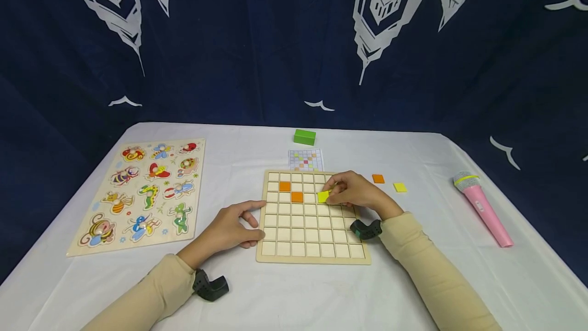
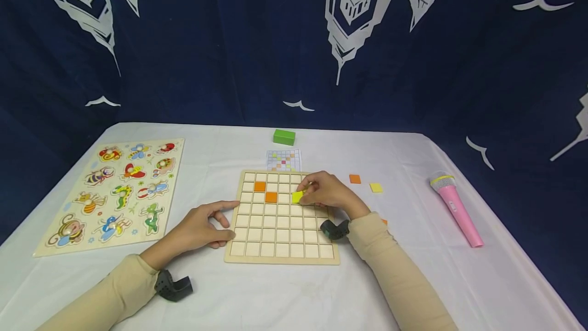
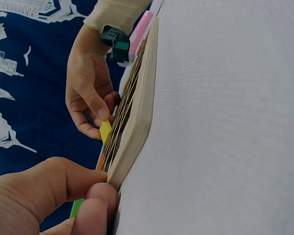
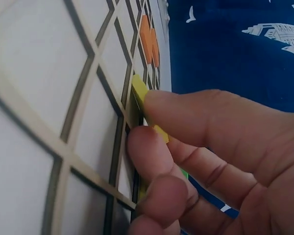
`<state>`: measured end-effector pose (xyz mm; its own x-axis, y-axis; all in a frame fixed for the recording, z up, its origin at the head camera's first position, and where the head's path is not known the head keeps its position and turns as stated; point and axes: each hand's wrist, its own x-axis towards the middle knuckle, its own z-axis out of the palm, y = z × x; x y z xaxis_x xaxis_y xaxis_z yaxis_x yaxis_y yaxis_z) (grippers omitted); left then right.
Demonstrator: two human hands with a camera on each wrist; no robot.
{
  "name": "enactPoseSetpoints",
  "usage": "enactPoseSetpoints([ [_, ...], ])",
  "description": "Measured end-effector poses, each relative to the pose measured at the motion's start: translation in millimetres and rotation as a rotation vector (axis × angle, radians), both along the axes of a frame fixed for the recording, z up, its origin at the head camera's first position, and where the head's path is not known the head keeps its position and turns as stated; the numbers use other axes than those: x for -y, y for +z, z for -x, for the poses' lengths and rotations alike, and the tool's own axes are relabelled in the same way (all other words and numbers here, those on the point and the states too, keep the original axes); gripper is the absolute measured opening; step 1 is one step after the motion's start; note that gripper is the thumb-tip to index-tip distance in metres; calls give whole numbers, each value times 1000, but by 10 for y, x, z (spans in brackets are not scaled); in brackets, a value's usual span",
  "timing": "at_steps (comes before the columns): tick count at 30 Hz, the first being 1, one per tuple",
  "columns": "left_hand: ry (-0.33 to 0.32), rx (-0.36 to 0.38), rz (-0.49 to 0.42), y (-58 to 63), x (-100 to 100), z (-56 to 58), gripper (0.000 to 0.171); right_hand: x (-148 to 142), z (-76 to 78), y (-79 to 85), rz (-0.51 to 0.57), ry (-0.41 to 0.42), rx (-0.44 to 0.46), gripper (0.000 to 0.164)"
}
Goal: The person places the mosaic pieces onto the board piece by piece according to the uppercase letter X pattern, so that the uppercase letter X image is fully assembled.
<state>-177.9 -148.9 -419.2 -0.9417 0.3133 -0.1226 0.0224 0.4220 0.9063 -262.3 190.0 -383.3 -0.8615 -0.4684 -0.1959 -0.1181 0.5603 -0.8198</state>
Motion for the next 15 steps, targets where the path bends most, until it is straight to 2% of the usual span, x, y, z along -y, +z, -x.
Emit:
enactPoseSetpoints([
  [15, 5, -4, 12, 5, -2, -1, 72, 102, 34, 0, -97, 35, -84, 21],
])
